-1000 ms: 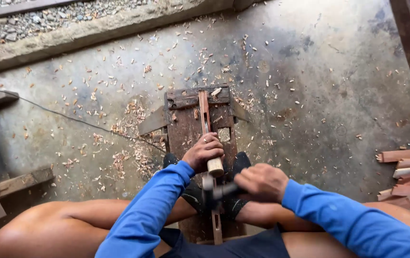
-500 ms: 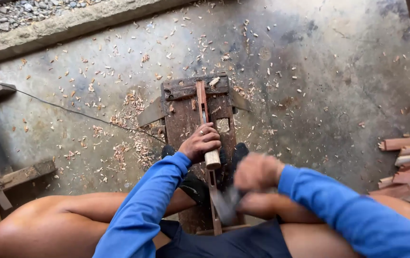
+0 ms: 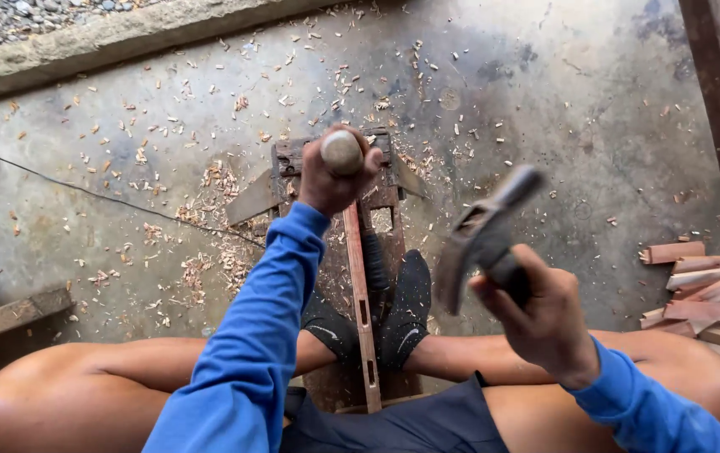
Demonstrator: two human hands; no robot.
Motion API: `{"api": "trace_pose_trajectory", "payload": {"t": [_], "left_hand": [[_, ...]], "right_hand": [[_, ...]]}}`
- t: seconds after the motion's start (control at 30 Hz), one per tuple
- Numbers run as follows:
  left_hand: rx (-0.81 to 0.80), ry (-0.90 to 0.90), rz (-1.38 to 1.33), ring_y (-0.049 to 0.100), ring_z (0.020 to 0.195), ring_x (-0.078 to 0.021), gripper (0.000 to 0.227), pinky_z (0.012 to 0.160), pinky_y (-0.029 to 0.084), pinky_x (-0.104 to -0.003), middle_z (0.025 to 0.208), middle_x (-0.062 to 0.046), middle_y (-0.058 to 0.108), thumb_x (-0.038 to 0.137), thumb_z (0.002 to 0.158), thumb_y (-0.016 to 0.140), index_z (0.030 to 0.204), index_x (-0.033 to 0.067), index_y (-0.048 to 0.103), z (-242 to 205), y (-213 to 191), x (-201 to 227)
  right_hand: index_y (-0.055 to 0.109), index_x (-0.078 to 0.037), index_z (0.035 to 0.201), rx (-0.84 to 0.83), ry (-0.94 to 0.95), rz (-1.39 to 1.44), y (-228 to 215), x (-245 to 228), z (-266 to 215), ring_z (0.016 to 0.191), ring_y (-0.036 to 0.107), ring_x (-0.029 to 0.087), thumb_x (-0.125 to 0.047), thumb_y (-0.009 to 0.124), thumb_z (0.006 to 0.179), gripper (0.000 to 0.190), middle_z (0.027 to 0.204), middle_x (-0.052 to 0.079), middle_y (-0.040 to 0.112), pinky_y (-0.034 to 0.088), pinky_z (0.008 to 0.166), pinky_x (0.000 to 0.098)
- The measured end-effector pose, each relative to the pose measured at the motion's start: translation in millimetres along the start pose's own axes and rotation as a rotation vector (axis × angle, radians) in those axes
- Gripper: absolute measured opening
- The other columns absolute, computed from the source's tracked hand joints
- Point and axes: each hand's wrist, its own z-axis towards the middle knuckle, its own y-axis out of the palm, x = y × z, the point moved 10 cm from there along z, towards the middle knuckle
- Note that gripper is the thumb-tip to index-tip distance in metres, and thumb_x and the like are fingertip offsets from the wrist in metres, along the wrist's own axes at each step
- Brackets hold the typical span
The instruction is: The person sits on the floor and carves a piece of wood held on a low wooden bench, striking a chisel with a wooden mallet. They reposition the chisel and the wood repeatedly, and at times hold a claw hammer while working the chisel into the wood.
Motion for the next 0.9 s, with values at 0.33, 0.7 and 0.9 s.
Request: {"api": "trace_pose_trajectory", "payload": {"t": [0.33,0.7,0.9], "left_hand": [[-0.008,-0.030,0.054,0.068,0.070,-0.0103,0.019,0.066,0.057,-0.028,0.077,-0.004,0.068,0.015,0.091,0.082,0.090,0.0053,0.066,0,-9,-23],[-0.103,0.007,0.092,0.065,0.069,-0.0129,0.025,0.066,0.057,-0.030,0.076,-0.007,0.066,0.018,0.089,0.084,0.095,0.0034,0.065,-1,1,-19],[-0.207,0.082,0.102,0.070,0.075,-0.0208,0.026,0.073,0.058,-0.033,0.088,-0.011,0.069,0.017,0.087,0.085,0.100,0.0045,0.066,-2,12,-22]], "right_hand": [[0.060,-0.006,0.094,0.153,0.194,0.283,-12,34,2,0.055,0.055,0.003,-0.033,0.066,0.101,0.028,0.065,-0.003,0.057,0.043,0.048,0.0222],[0.063,-0.002,0.110,0.140,-0.168,0.273,-36,-55,45,0.061,0.057,0.000,-0.031,0.066,0.109,0.029,0.075,-0.002,0.063,0.045,0.054,0.0181],[0.058,-0.001,0.108,0.227,-0.461,0.398,2,-31,56,0.081,0.061,0.013,-0.039,0.067,0.103,0.040,0.094,0.005,0.063,0.049,0.066,0.0275]]}}
